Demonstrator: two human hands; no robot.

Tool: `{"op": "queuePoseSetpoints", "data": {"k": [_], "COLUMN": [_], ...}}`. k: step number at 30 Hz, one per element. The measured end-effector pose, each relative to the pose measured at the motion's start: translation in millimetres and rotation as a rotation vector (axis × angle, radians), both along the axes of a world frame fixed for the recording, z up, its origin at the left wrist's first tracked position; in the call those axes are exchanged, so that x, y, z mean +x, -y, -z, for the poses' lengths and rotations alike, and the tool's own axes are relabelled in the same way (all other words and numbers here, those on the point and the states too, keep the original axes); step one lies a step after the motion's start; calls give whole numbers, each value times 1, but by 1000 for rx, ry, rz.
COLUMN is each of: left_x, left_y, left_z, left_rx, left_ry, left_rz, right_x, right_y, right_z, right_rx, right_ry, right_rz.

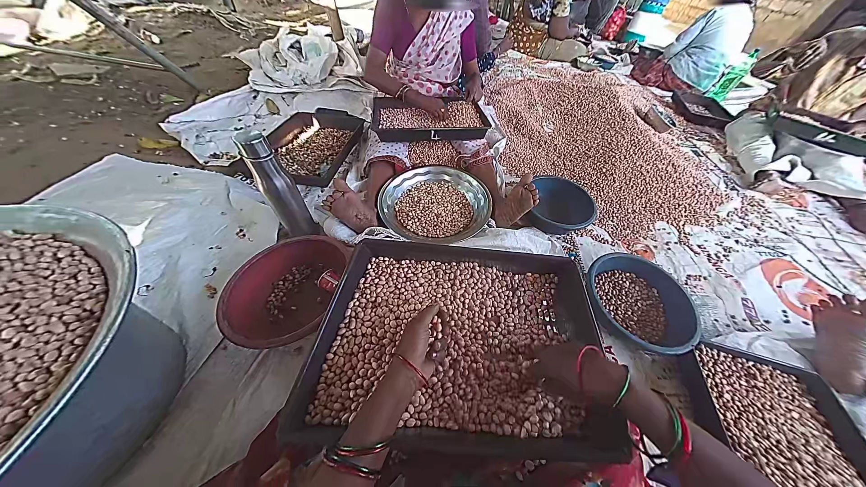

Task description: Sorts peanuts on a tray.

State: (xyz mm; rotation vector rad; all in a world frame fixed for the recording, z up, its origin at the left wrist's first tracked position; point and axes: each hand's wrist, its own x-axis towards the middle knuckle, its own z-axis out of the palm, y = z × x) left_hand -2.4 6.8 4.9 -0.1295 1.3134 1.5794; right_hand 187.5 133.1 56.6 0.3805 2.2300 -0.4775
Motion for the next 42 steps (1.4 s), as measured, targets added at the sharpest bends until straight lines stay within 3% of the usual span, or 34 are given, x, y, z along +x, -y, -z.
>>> {"op": "queuePoseSetpoints", "data": {"k": [2,4,7,11,15,18,21,23,26,29,33,37,39,42], "left_x": [-1,-2,-4,-5,-4,-4,-4,-2,-4,-4,-2,-1,-1,-4], "left_y": [0,1,2,4,3,3,3,4,2,3,2,1,1,3], "left_z": [-1,-1,3,4,1,0,0,3,0,-3,-3,1,1,1], "left_rx": [3,6,-8,-14,18,15,-39,-57,-22,1,-3,-24,-14,46], "left_ry": [-7,-10,-20,-36,-18,-21,-18,14,74,70,59,40,68,86], "left_rz": [-14,-34,-34,-58,-70,-17,75,129,114,77,12,8,1,-2], "right_x": [-6,-22,-56,-89,-100,-97,-92,-93,-102,-104,-96,-93,-102,-121], "right_y": [-21,-32,-42,-47,-42,-40,-18,1,12,24,29,38,32,-15], "right_z": [-17,-21,0,33,38,36,8,-6,8,34,45,10,-9,-2], "right_rx": [98,221,326,397,427,372,71,-53,61,190,209,20,10,172], "right_ry": [28,-98,-241,-222,-144,-229,-545,-531,-299,-174,-360,-758,-718,-587], "right_rz": [102,256,404,458,456,485,472,375,208,198,252,283,216,356]}}
